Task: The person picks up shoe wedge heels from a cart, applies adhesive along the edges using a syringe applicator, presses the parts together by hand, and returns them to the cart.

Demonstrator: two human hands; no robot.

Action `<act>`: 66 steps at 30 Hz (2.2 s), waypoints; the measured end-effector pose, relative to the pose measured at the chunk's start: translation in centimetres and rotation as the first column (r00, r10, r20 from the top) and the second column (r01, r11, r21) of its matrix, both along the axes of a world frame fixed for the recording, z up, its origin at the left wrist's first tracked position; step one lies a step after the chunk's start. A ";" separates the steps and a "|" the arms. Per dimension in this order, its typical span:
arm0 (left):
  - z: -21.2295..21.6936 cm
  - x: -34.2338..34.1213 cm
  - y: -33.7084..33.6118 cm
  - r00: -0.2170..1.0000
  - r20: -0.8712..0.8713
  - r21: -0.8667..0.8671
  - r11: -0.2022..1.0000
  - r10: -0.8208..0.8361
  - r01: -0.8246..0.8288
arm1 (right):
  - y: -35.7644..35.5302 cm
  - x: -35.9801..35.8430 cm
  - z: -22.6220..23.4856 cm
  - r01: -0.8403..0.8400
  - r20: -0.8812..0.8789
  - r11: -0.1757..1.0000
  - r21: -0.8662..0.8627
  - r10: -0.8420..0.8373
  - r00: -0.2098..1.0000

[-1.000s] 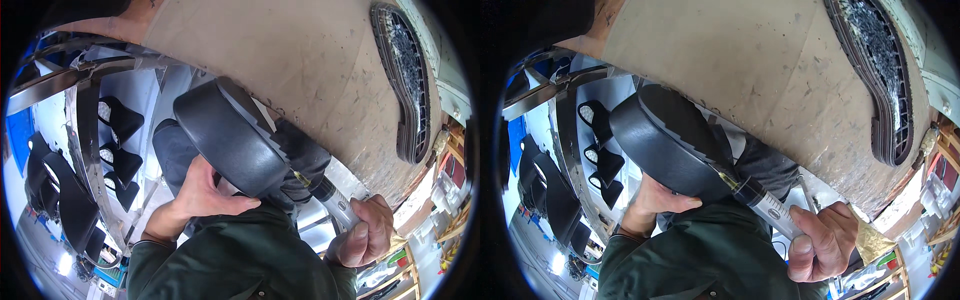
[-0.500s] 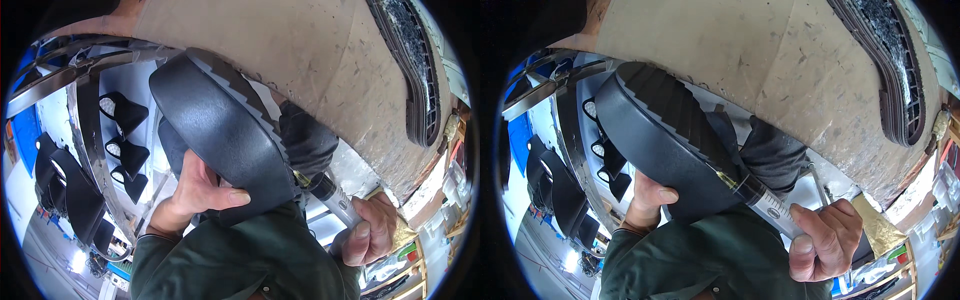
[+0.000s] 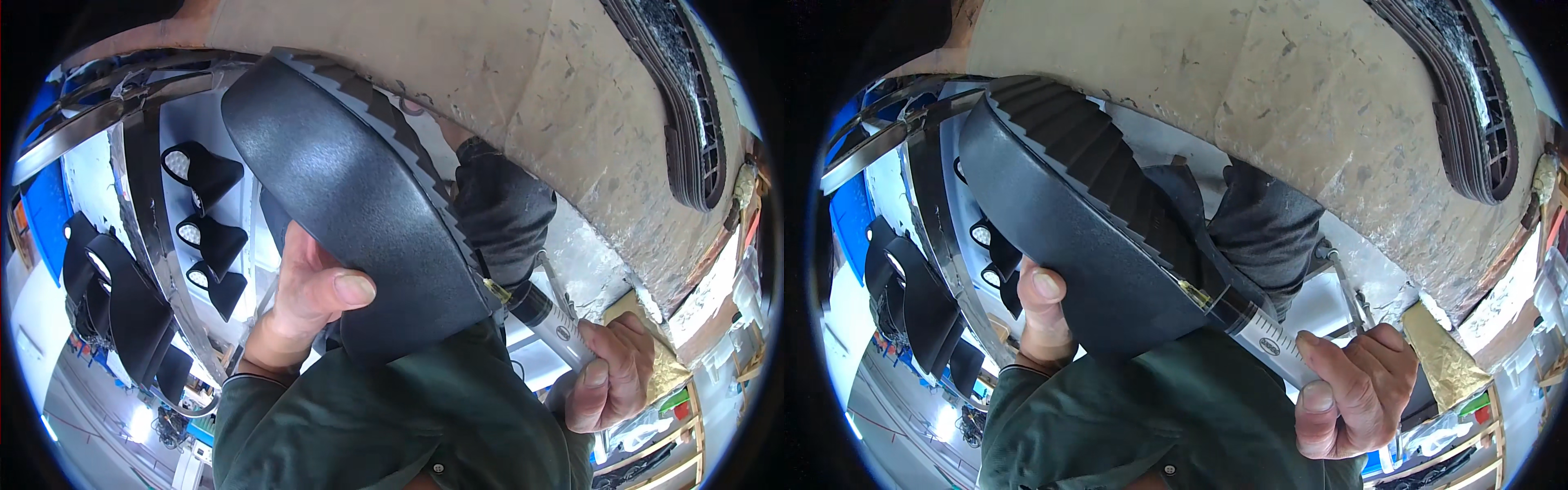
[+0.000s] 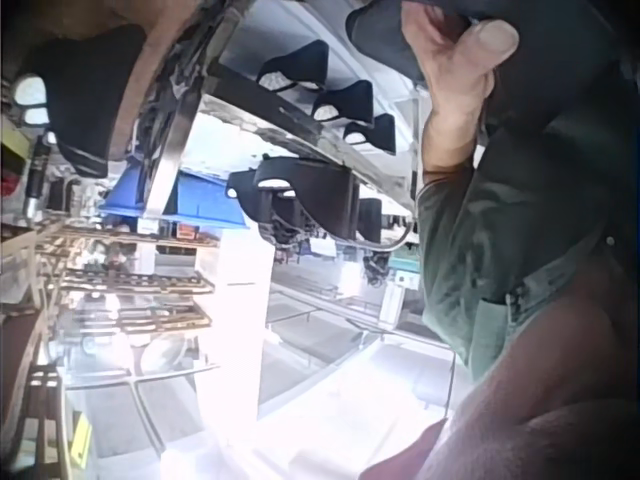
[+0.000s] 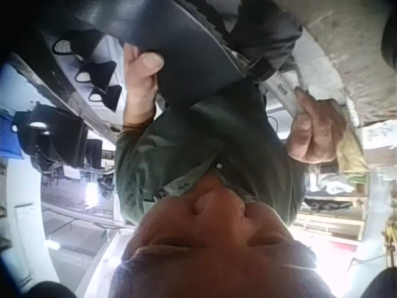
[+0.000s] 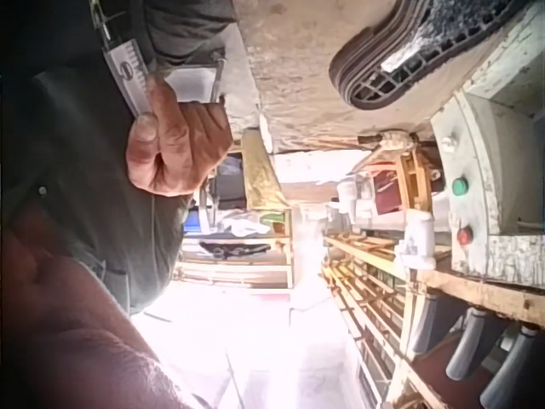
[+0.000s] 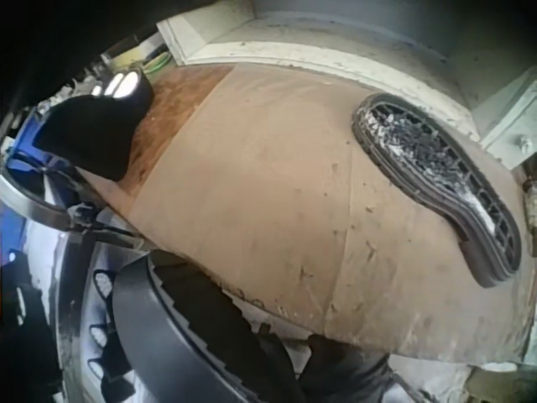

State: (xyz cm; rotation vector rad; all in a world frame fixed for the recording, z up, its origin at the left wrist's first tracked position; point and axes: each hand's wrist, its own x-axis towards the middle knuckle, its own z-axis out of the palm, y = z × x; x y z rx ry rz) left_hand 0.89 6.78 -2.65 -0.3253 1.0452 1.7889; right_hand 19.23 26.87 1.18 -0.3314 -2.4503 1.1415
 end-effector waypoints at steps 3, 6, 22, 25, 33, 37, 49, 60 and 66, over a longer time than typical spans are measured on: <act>0.3 0.1 0.0 1.000 0.006 -0.040 0.999 0.004 -0.004 | 0.0 0.6 0.3 -0.006 0.022 1.000 0.020 0.005 1.000; 0.6 0.4 -0.3 1.000 0.002 -0.077 0.997 0.018 -0.018 | 0.0 1.1 0.6 -0.022 0.054 1.000 0.018 0.021 0.998; 1.2 1.1 0.1 0.981 0.026 -0.010 0.981 0.193 -0.193 | -0.6 3.9 0.4 -0.001 0.022 0.991 -0.133 0.004 1.000; 1.6 0.8 0.1 0.989 0.031 -0.047 0.989 0.145 -0.143 | -0.8 4.3 -0.2 -0.006 -0.047 0.988 -0.154 -0.001 0.999; 2.1 1.5 1.3 0.945 -0.023 -0.103 0.940 0.325 -0.326 | -0.9 5.4 -1.8 -0.063 -0.174 0.978 -0.201 0.027 0.984; 1.6 0.7 0.1 0.949 0.162 0.130 0.947 0.272 -0.294 | -0.7 5.8 -2.4 -0.089 -0.172 0.972 -0.218 0.052 0.984; 1.0 0.6 -0.1 0.942 -0.335 -0.081 0.995 0.025 -0.055 | -0.1 7.0 -1.3 0.485 -0.058 0.859 -0.162 -0.499 0.865; 5.6 3.0 -3.3 -0.485 -0.776 -0.308 0.913 -0.404 -0.267 | 10.5 -1.7 0.4 0.289 0.103 0.653 0.700 -0.492 0.864; 7.1 3.4 -5.7 -0.718 -0.617 -0.148 0.944 -0.322 -0.296 | -2.3 2.1 7.6 -0.168 -0.315 0.980 -0.104 0.127 0.940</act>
